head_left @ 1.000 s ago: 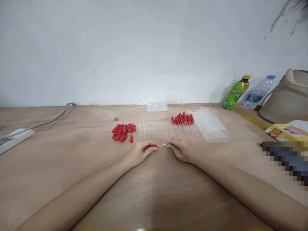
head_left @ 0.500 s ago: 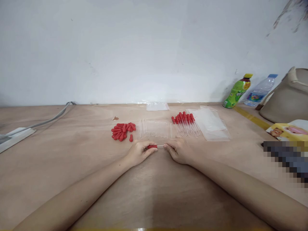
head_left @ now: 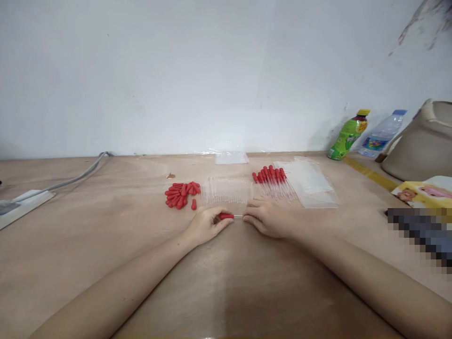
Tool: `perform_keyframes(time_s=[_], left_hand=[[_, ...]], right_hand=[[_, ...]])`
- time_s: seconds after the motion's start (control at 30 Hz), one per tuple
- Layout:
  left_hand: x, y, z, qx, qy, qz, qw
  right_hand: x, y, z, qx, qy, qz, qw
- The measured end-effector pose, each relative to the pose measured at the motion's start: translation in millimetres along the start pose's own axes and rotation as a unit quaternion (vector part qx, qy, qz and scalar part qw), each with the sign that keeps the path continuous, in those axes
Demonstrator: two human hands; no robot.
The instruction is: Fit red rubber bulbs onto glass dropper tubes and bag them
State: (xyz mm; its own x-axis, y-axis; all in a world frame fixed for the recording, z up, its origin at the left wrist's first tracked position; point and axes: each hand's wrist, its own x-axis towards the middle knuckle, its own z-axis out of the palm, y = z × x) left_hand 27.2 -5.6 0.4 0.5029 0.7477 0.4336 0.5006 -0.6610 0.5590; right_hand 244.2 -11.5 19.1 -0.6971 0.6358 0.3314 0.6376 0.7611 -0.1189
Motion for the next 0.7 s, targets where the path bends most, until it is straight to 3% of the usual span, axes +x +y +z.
perform_keyframes(time_s=[0.1, 0.17, 0.27, 0.33, 0.7], left_hand=[[1, -4, -2.8, 0.002, 0.008, -0.025, 1.0], [2, -8, -5.0, -0.001, 0.004, -0.039, 0.999], [3, -11, -6.8, 0.003, -0.017, -0.042, 0.999], [3, -12, -6.8, 0.01, -0.019, -0.036, 0.999], [2, -11, -7.0, 0.013, -0.028, -0.034, 0.999]], right_hand=[[-2, 14, -7, 0.031, 0.02, 0.047, 0.998], [0, 30, -11, 0.044, 0.058, 0.131, 0.989], [8, 55, -15, 0.051, 0.115, 0.306, 0.944], [15, 67, -15, 0.038, 0.131, 0.377, 0.916], [23, 69, 1, 0.002, 0.048, 0.445, 0.894]])
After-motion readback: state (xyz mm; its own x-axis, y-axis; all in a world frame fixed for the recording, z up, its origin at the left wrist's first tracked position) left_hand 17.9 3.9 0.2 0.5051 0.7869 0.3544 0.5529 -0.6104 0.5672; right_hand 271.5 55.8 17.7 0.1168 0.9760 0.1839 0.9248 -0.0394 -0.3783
